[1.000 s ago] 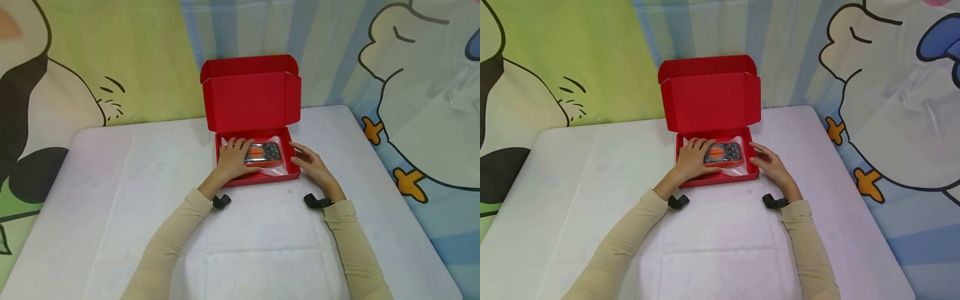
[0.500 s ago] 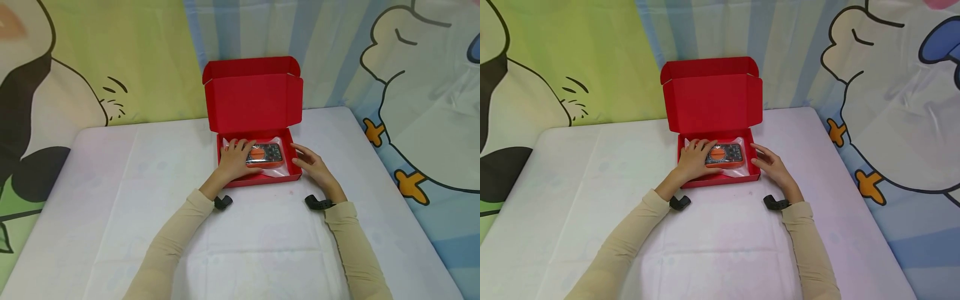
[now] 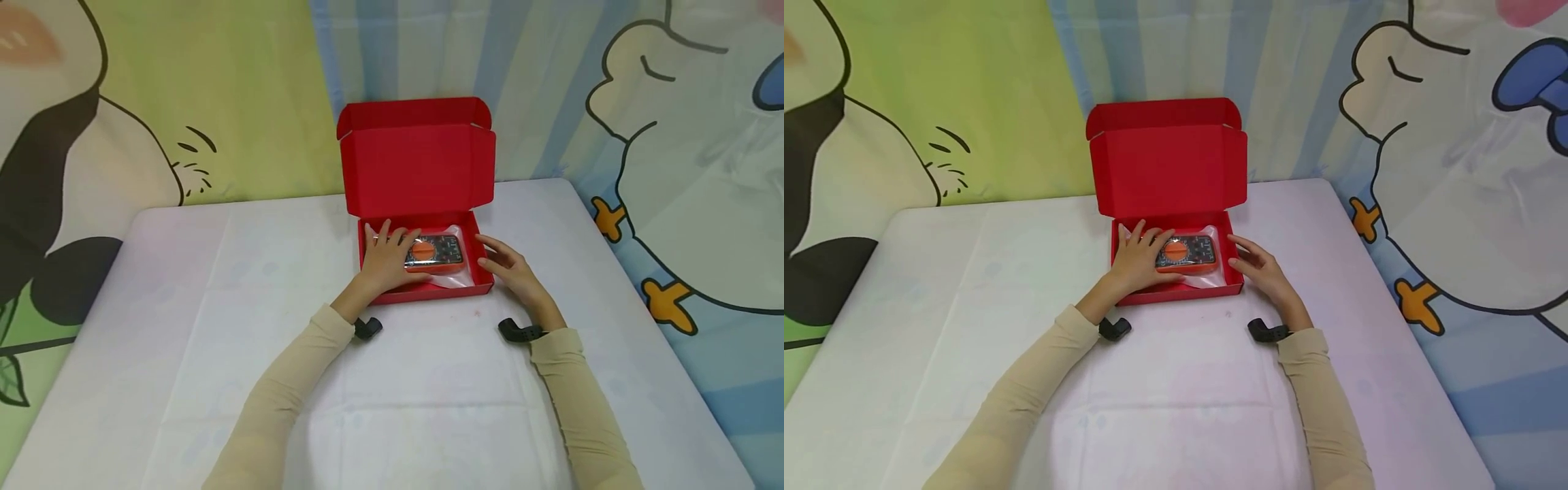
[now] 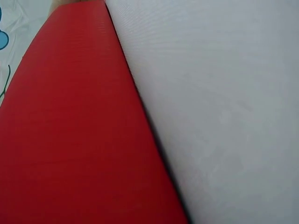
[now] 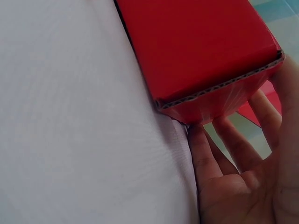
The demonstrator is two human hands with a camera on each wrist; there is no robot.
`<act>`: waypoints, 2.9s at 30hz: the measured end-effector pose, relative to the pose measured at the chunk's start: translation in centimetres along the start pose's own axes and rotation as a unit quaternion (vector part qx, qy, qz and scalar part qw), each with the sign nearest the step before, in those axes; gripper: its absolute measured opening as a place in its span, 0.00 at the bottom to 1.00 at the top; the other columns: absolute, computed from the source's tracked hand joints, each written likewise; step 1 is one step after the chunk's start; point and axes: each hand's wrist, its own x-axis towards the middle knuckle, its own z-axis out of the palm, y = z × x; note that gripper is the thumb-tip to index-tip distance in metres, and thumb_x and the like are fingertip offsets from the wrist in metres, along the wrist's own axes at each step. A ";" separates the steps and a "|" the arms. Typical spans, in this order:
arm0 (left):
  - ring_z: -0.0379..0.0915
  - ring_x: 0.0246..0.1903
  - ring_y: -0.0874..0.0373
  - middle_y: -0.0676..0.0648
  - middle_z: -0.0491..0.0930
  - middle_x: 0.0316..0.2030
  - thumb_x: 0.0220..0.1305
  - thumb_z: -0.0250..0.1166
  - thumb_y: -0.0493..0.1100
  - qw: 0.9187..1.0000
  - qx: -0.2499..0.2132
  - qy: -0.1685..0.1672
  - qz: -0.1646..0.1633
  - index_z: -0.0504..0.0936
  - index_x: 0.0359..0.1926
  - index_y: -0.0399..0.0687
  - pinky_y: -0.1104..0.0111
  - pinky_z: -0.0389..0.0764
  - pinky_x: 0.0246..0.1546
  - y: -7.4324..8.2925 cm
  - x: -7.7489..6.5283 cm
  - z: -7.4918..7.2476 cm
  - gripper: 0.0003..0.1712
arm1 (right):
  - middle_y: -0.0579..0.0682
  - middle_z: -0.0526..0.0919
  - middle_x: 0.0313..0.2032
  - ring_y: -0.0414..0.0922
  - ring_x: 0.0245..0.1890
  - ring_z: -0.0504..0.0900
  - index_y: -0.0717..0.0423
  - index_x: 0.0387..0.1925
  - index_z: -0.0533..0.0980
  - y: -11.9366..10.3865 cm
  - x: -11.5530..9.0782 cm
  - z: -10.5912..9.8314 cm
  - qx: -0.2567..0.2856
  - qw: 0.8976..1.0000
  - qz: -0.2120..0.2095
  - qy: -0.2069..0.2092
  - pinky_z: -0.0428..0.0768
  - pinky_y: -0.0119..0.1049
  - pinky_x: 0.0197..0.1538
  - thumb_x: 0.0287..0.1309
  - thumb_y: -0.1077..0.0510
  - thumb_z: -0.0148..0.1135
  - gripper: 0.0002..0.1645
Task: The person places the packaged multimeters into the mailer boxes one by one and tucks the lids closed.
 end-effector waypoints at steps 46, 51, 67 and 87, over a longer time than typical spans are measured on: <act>0.61 0.66 0.47 0.45 0.60 0.70 0.63 0.54 0.69 0.989 -0.135 0.063 0.007 0.62 0.72 0.55 0.49 0.63 0.65 -2.8 -0.7 -3.8 0.42 | 0.57 0.43 0.77 0.59 0.72 0.58 0.47 0.77 0.29 -6.3 1.5 -0.3 0.010 0.997 0.060 0.051 0.65 0.52 0.67 0.69 0.53 0.53 0.51; 0.61 0.65 0.44 0.45 0.51 0.74 0.63 0.55 0.68 0.985 -0.156 0.075 -0.007 0.61 0.72 0.55 0.46 0.62 0.66 -3.1 -0.8 -4.3 0.42 | 0.56 0.38 0.77 0.58 0.72 0.57 0.47 0.76 0.25 -7.0 1.9 -0.6 0.046 0.993 0.075 0.079 0.64 0.51 0.68 0.70 0.53 0.51 0.52; 0.39 0.74 0.52 0.44 0.46 0.75 0.59 0.66 0.56 0.956 -0.212 0.197 0.036 0.57 0.73 0.55 0.47 0.52 0.70 -3.9 -1.2 -6.6 0.44 | 0.53 0.33 0.77 0.57 0.71 0.59 0.28 0.75 0.26 -7.9 2.1 -1.2 0.063 0.991 0.059 0.102 0.65 0.53 0.67 0.68 0.51 0.54 0.54; 0.33 0.74 0.45 0.42 0.32 0.76 0.52 0.72 0.45 0.900 -0.373 0.223 0.040 0.44 0.76 0.54 0.42 0.63 0.64 -5.3 -1.2 -6.8 0.59 | 0.50 0.29 0.77 0.53 0.77 0.34 0.48 0.77 0.28 -9.7 3.7 1.0 0.095 0.987 0.060 0.113 0.48 0.50 0.74 0.65 0.53 0.56 0.55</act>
